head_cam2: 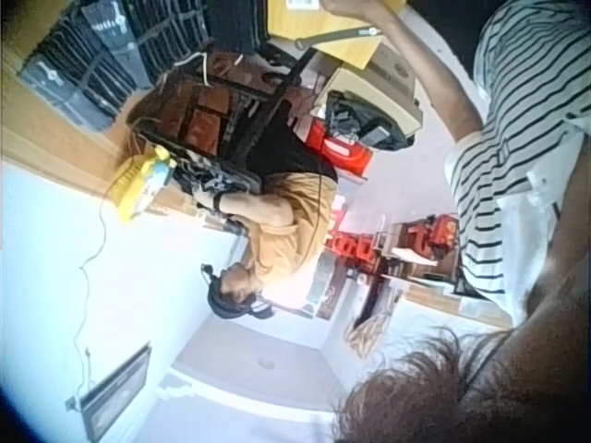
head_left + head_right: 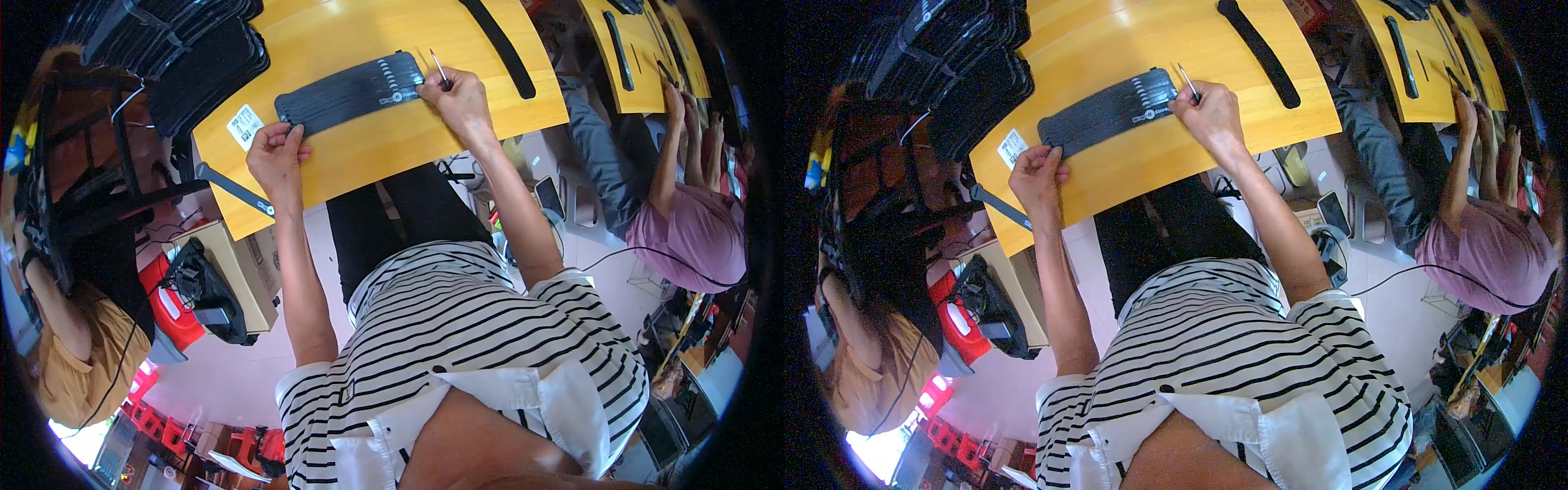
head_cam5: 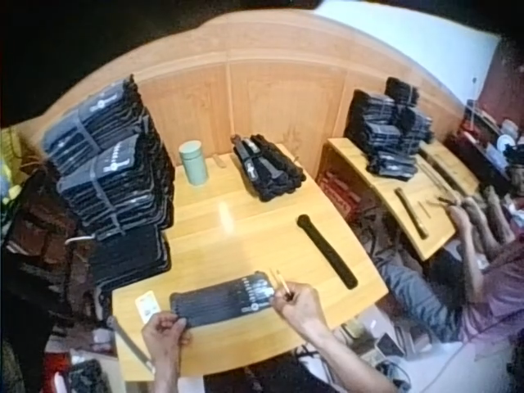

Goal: Assembling or inspecting leather straps with hardware using a small tool at a workshop desk.

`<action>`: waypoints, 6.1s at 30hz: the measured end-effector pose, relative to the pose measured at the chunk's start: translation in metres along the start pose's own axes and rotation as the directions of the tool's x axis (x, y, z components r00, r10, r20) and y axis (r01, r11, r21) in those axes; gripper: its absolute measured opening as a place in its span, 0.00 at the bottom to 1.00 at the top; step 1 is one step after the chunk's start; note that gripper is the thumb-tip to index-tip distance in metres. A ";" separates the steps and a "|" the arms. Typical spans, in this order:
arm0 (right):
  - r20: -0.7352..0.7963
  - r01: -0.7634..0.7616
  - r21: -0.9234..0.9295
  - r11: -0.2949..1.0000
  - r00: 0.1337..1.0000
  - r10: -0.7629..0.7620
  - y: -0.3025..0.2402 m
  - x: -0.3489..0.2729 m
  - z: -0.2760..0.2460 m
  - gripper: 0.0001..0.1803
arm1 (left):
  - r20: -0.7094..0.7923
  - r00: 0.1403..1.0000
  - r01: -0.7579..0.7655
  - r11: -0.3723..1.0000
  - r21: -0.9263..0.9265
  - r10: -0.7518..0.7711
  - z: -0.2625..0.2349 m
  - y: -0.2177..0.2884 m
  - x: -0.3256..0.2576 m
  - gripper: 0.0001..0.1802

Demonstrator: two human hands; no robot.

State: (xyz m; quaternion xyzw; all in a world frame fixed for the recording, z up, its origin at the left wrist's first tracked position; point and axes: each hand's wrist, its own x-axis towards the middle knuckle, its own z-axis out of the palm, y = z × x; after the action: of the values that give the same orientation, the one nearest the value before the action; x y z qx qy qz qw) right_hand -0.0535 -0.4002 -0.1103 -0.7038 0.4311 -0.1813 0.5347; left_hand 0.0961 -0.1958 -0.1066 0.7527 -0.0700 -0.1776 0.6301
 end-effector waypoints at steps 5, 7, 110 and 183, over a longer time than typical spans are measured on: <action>-0.032 0.061 -0.090 0.994 0.997 -0.064 -0.010 -0.005 -0.001 0.08 | -0.003 1.000 0.002 1.000 -0.010 -0.002 0.000 0.001 0.000 0.07; -0.033 0.077 -0.089 0.993 0.996 -0.080 -0.008 -0.004 -0.001 0.08 | 0.000 1.000 -0.009 1.000 -0.020 0.009 -0.001 0.000 0.000 0.07; -0.052 0.161 -0.150 0.976 0.984 -0.171 -0.013 -0.018 -0.001 0.08 | -0.050 0.988 -0.140 0.986 0.088 0.145 -0.009 -0.012 -0.002 0.04; -0.119 0.296 -0.828 0.476 0.737 -0.665 -0.005 0.018 -0.013 0.09 | -0.192 0.815 -0.174 0.547 0.819 0.546 0.063 0.066 -0.012 0.19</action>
State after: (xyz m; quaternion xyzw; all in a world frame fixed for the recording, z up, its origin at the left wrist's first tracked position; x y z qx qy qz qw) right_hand -0.0509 -0.4221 -0.1050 -0.8957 0.3479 -0.2769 0.0004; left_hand 0.0704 -0.2632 -0.0490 0.9340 -0.1567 0.1762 0.2685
